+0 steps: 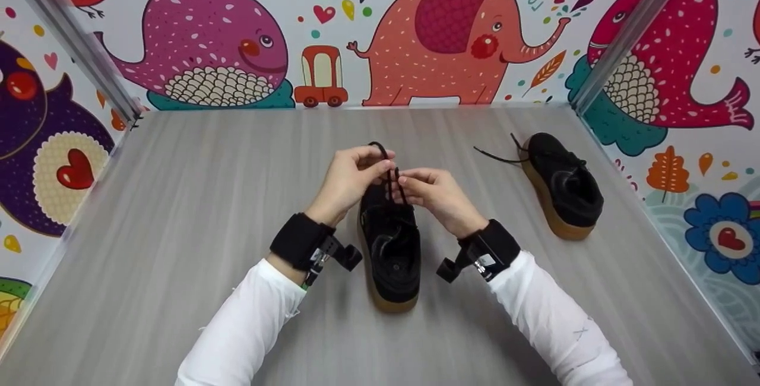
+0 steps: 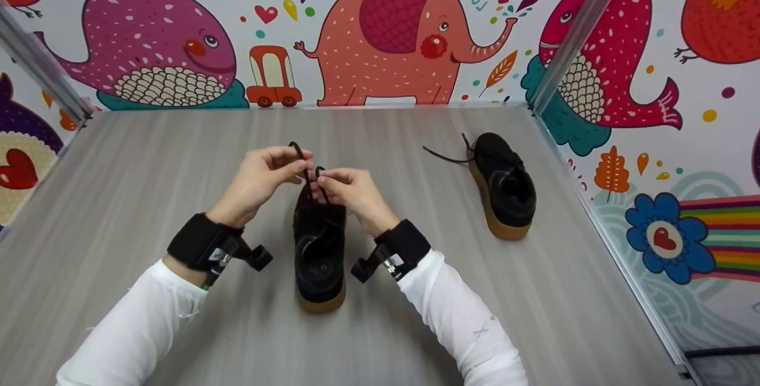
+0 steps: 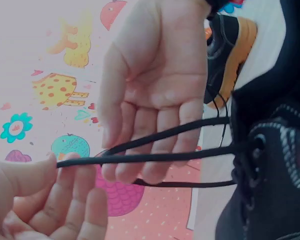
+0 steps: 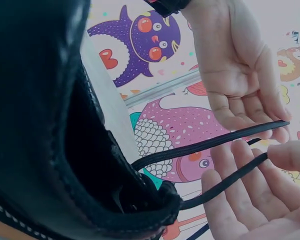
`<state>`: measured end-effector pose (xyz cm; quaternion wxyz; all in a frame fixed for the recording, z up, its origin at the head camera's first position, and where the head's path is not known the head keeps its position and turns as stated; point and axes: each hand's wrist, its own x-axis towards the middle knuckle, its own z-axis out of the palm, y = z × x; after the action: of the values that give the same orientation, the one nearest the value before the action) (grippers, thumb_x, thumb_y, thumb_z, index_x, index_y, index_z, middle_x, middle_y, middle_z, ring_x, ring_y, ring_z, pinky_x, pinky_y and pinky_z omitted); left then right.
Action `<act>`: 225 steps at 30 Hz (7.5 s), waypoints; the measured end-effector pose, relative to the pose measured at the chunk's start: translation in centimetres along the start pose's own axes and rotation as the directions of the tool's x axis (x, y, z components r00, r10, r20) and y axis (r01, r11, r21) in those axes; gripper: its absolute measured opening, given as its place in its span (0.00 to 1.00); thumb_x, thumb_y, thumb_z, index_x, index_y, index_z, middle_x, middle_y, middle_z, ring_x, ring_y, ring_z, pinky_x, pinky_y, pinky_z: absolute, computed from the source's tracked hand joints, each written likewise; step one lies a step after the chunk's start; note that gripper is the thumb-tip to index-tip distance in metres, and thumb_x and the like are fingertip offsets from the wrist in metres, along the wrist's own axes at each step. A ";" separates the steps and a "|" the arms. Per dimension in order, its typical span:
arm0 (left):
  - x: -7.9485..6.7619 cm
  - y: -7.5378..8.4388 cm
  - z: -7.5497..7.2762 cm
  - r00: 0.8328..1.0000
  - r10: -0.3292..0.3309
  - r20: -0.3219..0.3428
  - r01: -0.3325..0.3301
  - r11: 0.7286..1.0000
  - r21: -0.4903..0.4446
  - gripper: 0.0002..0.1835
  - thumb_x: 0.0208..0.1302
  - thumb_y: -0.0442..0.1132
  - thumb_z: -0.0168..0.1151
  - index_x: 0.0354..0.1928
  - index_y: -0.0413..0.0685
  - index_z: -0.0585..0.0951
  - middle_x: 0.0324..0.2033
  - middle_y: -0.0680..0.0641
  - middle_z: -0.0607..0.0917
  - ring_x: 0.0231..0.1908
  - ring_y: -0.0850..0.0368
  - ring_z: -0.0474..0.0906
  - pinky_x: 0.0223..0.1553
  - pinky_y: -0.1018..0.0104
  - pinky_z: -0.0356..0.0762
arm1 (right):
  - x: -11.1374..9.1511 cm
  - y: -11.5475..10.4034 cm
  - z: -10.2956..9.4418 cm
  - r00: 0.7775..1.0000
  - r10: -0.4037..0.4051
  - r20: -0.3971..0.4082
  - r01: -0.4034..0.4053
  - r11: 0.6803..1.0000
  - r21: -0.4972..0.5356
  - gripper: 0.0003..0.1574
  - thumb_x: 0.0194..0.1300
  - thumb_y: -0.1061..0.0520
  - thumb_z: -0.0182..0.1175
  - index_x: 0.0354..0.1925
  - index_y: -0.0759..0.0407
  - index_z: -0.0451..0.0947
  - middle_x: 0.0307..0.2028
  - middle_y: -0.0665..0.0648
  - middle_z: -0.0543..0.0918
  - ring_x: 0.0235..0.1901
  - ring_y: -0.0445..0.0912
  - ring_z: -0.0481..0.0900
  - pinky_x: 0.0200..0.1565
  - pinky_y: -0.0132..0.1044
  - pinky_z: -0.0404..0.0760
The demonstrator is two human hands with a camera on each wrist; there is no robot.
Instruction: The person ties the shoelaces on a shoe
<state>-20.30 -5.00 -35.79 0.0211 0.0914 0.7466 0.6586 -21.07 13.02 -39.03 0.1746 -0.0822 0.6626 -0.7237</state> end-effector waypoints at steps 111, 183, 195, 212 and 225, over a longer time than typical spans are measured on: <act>-1.6 -7.1 -7.2 0.949 0.308 0.072 -0.274 0.689 0.671 0.06 0.59 0.35 0.65 0.36 0.40 0.85 0.30 0.45 0.84 0.30 0.52 0.78 0.33 0.59 0.76 | 1.2 2.5 -0.9 0.985 -0.161 0.069 0.171 0.968 -0.183 0.19 0.63 0.65 0.60 0.49 0.76 0.75 0.42 0.74 0.82 0.38 0.48 0.84 0.39 0.35 0.82; -4.6 -1.1 -1.6 0.890 0.429 0.154 -0.448 0.757 0.477 0.03 0.55 0.31 0.68 0.32 0.40 0.84 0.29 0.47 0.86 0.28 0.59 0.81 0.30 0.66 0.80 | 1.2 1.9 -0.8 0.991 -0.136 0.007 0.135 0.976 -0.169 0.16 0.65 0.60 0.60 0.45 0.72 0.79 0.36 0.60 0.86 0.34 0.45 0.84 0.39 0.35 0.83; -5.3 -3.2 1.0 0.702 0.682 0.203 -0.677 0.551 0.487 0.03 0.55 0.29 0.66 0.32 0.40 0.82 0.31 0.47 0.84 0.36 0.57 0.82 0.40 0.72 0.79 | 1.1 1.8 -0.8 0.987 -0.160 0.011 0.160 0.972 -0.172 0.16 0.65 0.59 0.59 0.44 0.74 0.79 0.35 0.58 0.86 0.36 0.45 0.84 0.38 0.34 0.82; -4.9 -6.6 2.2 0.569 0.724 0.391 -0.715 0.201 0.670 0.05 0.56 0.27 0.63 0.35 0.40 0.83 0.34 0.48 0.84 0.37 0.56 0.80 0.45 0.65 0.77 | 0.8 1.7 -0.4 0.985 -0.167 0.041 0.170 0.977 -0.131 0.19 0.63 0.59 0.62 0.43 0.77 0.78 0.33 0.58 0.86 0.35 0.45 0.84 0.38 0.33 0.82; -4.6 -7.6 2.3 0.630 0.694 0.348 -0.687 0.290 0.666 0.06 0.57 0.31 0.65 0.36 0.38 0.86 0.34 0.48 0.80 0.34 0.57 0.74 0.37 0.70 0.75 | 0.6 1.6 -0.3 0.984 -0.175 0.028 0.177 0.969 -0.174 0.11 0.64 0.58 0.62 0.34 0.67 0.82 0.40 0.59 0.85 0.37 0.45 0.84 0.40 0.34 0.81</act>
<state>-16.28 -4.36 -44.04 -0.3067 0.4005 0.8321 0.2305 -21.51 12.98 -40.74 0.1059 -0.1603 0.7130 -0.6744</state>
